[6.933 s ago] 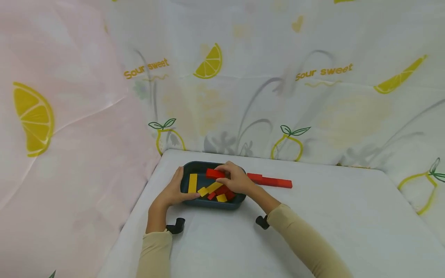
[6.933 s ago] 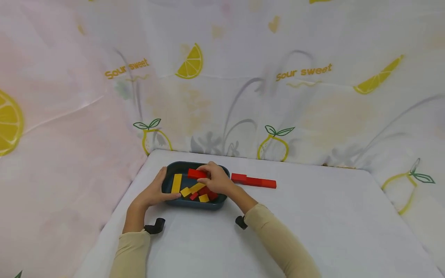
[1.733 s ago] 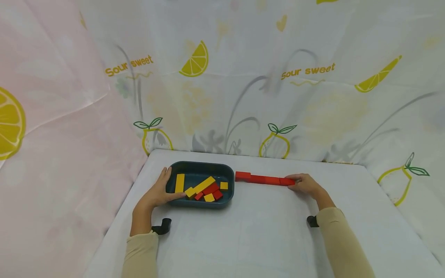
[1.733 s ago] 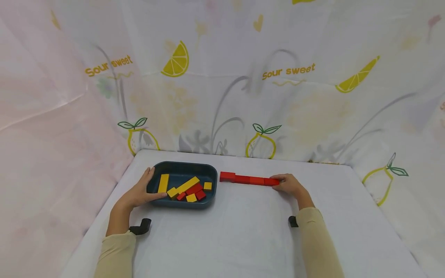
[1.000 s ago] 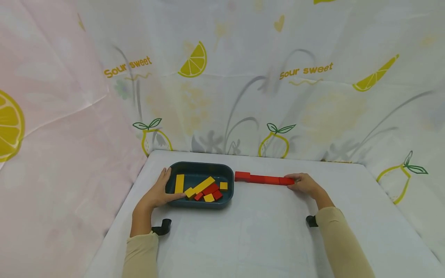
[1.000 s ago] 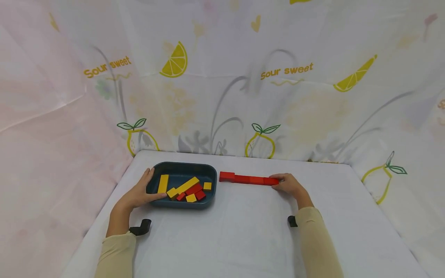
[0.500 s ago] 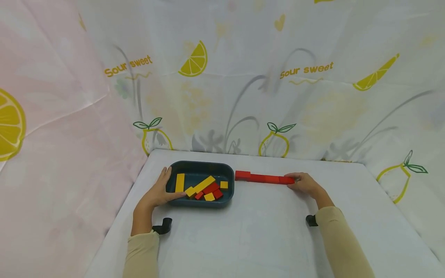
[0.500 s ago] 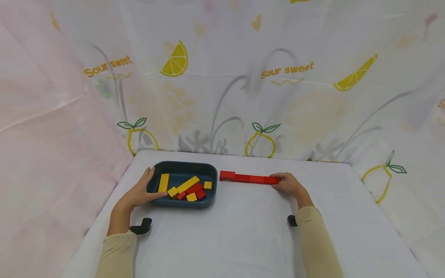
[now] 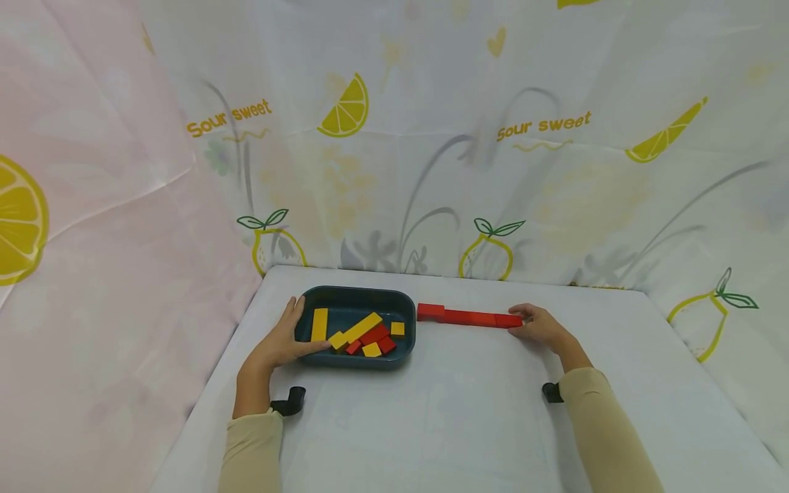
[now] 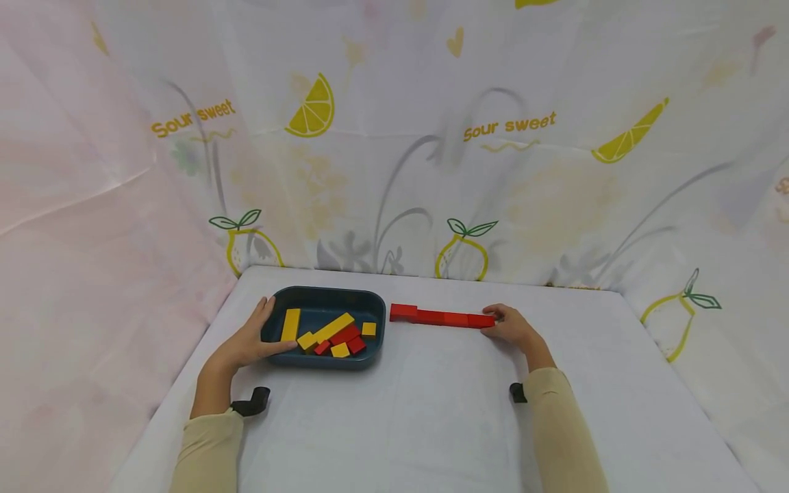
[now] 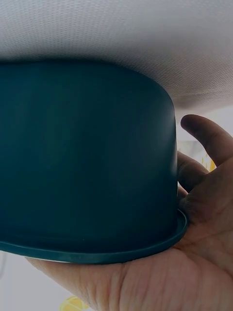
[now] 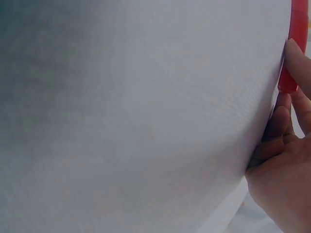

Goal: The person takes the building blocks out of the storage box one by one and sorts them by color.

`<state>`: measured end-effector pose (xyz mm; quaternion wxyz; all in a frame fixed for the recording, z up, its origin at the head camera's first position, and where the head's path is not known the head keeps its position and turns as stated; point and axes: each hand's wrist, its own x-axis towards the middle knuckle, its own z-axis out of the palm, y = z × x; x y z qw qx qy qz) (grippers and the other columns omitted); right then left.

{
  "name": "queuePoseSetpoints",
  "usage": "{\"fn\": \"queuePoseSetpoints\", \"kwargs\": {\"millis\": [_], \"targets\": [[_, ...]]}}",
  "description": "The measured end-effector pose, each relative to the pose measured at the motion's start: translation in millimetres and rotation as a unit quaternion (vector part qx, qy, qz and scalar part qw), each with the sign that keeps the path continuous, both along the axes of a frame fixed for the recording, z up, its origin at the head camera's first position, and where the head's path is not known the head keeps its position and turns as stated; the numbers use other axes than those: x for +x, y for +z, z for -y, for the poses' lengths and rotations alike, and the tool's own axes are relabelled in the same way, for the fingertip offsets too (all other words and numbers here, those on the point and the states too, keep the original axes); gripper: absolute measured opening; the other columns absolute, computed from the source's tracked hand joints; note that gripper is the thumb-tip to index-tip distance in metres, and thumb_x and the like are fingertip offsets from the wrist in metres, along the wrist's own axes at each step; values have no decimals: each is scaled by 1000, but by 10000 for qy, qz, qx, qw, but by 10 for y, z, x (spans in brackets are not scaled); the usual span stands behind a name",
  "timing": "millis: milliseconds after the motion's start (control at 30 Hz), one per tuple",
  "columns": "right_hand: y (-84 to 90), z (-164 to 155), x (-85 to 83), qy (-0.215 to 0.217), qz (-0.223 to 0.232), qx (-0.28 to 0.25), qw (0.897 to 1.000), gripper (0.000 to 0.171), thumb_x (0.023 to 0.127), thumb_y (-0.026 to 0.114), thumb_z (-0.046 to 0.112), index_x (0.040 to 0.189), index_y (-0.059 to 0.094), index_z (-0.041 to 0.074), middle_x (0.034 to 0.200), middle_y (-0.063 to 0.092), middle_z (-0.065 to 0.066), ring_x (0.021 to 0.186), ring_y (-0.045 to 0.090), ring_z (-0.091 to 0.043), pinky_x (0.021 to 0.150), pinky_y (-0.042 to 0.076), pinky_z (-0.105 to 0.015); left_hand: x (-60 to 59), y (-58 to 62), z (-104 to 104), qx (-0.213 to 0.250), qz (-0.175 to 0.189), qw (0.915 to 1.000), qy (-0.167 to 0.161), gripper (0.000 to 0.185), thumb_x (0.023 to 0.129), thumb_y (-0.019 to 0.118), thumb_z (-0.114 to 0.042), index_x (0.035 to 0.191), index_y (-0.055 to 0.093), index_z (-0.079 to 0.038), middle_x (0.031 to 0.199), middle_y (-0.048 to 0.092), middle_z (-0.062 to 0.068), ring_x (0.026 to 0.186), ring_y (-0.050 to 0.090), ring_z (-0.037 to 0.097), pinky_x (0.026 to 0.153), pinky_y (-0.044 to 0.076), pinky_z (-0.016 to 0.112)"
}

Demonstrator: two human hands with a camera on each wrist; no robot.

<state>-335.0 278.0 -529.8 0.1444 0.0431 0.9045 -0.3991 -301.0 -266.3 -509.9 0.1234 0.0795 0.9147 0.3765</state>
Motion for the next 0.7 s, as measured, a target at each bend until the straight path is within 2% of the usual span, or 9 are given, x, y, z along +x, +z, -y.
{"fn": "queuePoseSetpoints", "kwargs": {"millis": [167,400,700], "targets": [[-10,-1,-14,-27,28,41,10000,54,90,71,19,138,52,6,134,49,-21,116,44,-34,96,43,-47,-6,6,3,16,22,10000,12,126,78,79,-54,159,-6,-7,164,-13,24,150,0,49,116,12,69],[6,8,-10,42,160,128,9998,64,88,74,27,143,47,7,144,42,-26,128,39,-41,107,37,-60,1,10,1,2,67,10000,26,127,78,79,-54,159,-7,-7,164,-14,24,150,0,49,115,13,69],[70,-57,-37,98,427,85,9990,75,89,71,40,148,39,7,146,38,-27,127,40,-42,105,40,-59,5,-4,-12,-5,58,10000,55,126,78,78,-54,159,-7,-8,164,-14,23,150,0,48,116,13,68]]}}
